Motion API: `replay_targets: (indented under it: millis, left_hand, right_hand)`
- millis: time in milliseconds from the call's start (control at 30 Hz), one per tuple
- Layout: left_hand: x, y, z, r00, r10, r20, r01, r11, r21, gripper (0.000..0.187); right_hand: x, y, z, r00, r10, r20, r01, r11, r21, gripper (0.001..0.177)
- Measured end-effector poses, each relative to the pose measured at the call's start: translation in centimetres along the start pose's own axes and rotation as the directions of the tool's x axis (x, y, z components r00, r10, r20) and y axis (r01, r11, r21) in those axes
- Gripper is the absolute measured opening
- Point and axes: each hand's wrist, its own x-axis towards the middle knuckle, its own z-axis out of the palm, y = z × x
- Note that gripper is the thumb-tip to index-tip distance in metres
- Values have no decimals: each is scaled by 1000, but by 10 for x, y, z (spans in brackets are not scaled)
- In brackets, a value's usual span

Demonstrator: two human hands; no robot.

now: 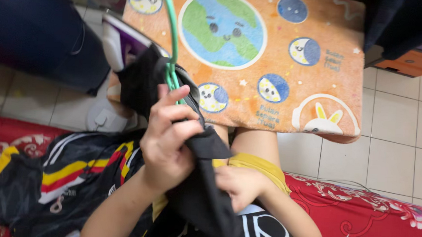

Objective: The person irons a black short-sleeved shirt on a small table. They remove the shirt from a hanger, lay it flat, and use a steam iron to press the collar, front panels, and sleeves. The shirt is repositioned several times to cover different areas.

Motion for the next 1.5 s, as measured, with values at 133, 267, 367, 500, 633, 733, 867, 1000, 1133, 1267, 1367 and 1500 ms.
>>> replay_targets:
  millis: [133, 267, 367, 500, 633, 733, 867, 1000, 1133, 1267, 1367, 1500]
  left_hand:
    - [8, -10, -11, 985, -158, -75, 117, 912, -393, 17]
    - [6, -17, -20, 787, -587, -188, 197, 529, -825, 12]
    - [12, -34, -39, 704, -661, -260, 148, 495, -856, 10]
    - [37, -71, -73, 684, -640, -350, 118, 570, -813, 9]
    - [43, -101, -75, 694, -651, -307, 199, 585, -786, 11]
    - [35, -122, -44, 701, -694, -166, 336, 526, -781, 14]
    - [8, -144, 28, 616, -777, 130, 565, 321, -760, 19]
    - [-26, -152, 102, 444, -789, 425, 736, 51, -675, 23]
    - [-37, -161, 162, 358, -728, 585, 777, -115, -619, 28]
    - [-31, -163, 212, 327, -650, 686, 752, -261, -606, 33]
    - [-27, -163, 241, 314, -602, 734, 718, -356, -598, 37]
    - [-7, -180, 272, 386, -529, 756, 647, -429, -630, 43]
  right_hand:
    - [3, -15, -44, 898, -126, -421, 249, 935, 252, 70]
    - [24, -1, -66, 542, 296, -787, 214, 857, 470, 82]
    - [30, 8, -86, 407, 319, -856, -23, 940, 339, 85]
    - [26, 3, -94, 417, 418, -807, -293, 902, 316, 79]
    - [11, -9, -81, 459, 363, -811, -173, 932, 320, 73]
    - [-23, -23, -75, 460, 327, -825, -77, 941, 330, 69]
    - [-101, -45, -64, 383, 308, -871, 16, 941, 339, 63]
    - [-201, -54, -38, 164, 318, -934, 77, 940, 334, 58]
    - [-272, -17, -20, -138, 485, -864, 22, 873, 487, 54]
    - [-262, 31, 0, -471, 518, -714, -264, 689, 675, 43]
    - [-200, 49, 2, -318, 471, -823, -327, 760, 561, 35]
    - [-106, 36, -19, 271, 384, -882, -544, 818, 189, 33]
